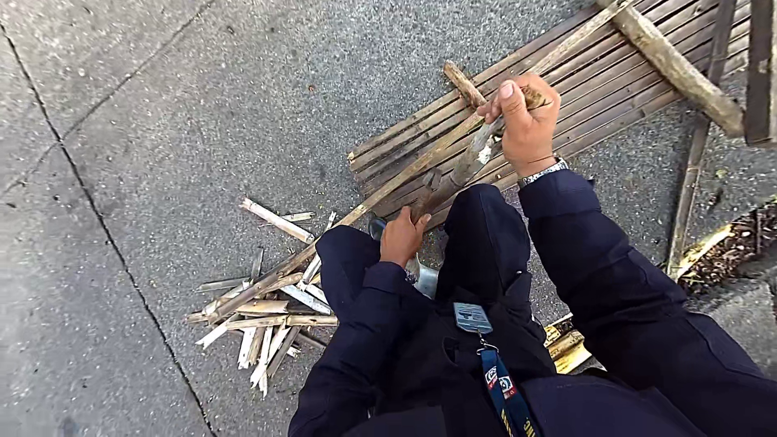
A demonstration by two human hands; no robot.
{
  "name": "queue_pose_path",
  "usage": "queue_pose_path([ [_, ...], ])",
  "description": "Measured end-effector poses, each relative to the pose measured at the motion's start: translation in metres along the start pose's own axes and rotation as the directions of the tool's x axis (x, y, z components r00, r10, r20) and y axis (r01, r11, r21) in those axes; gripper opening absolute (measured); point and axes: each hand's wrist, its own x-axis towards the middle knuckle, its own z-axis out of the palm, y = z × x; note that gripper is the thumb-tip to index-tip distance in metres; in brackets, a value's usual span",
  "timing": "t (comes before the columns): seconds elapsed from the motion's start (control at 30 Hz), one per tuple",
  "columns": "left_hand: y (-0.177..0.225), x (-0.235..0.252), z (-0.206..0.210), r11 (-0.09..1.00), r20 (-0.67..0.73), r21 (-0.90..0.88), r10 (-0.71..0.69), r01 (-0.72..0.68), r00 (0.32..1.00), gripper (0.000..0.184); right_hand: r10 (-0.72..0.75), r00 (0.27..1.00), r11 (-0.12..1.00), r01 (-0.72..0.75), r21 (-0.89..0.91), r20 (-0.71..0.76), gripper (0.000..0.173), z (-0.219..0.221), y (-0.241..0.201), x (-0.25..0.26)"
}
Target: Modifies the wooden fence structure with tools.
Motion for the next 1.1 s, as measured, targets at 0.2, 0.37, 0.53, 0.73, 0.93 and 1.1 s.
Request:
queue_pose_path([
  [0.2, -0.005, -0.008, -0.061, 1.000, -0.057, 0.012, -0.018, 0.019, 0.998, 0.060, -0.013, 0.999, 0.999, 0.011, 0.044, 0.030, 0.017, -0.008, 0.003, -0.003],
  [0.37, -0.021, -0.023, -0.083, 0.991, -0.108, -0.133, -0.039, 0.025, 0.993, 0.063, -0.023, 0.998, 0.997, 0.020, 0.068, 0.052, 0.017, -0.004, 0.000, -0.003],
  [0.53, -0.025, -0.042, -0.087, 0.856, -0.174, -0.514, -0.049, -0.048, 0.984, 0.044, -0.071, 0.978, 0.990, 0.045, 0.134, 0.195, 0.022, 0.013, -0.012, -0.012],
  [0.73, -0.016, -0.100, -0.091, 0.979, -0.206, -0.199, 0.003, -0.045, 0.979, 0.048, -0.032, 0.936, 0.966, -0.061, 0.251, 0.352, 0.037, 0.038, -0.031, -0.024],
  [0.93, 0.023, -0.074, -0.094, 0.973, 0.011, 0.227, -0.052, 0.048, 0.999, 0.039, -0.079, 0.867, 0.936, -0.105, 0.335, 0.492, 0.038, 0.061, -0.036, -0.030],
  [1.1, 0.044, -0.072, -0.099, 0.932, 0.064, 0.355, -0.103, 0.074, 0.993, 0.038, -0.092, 0.861, 0.938, -0.094, 0.332, 0.501, 0.041, 0.072, -0.043, -0.042],
])
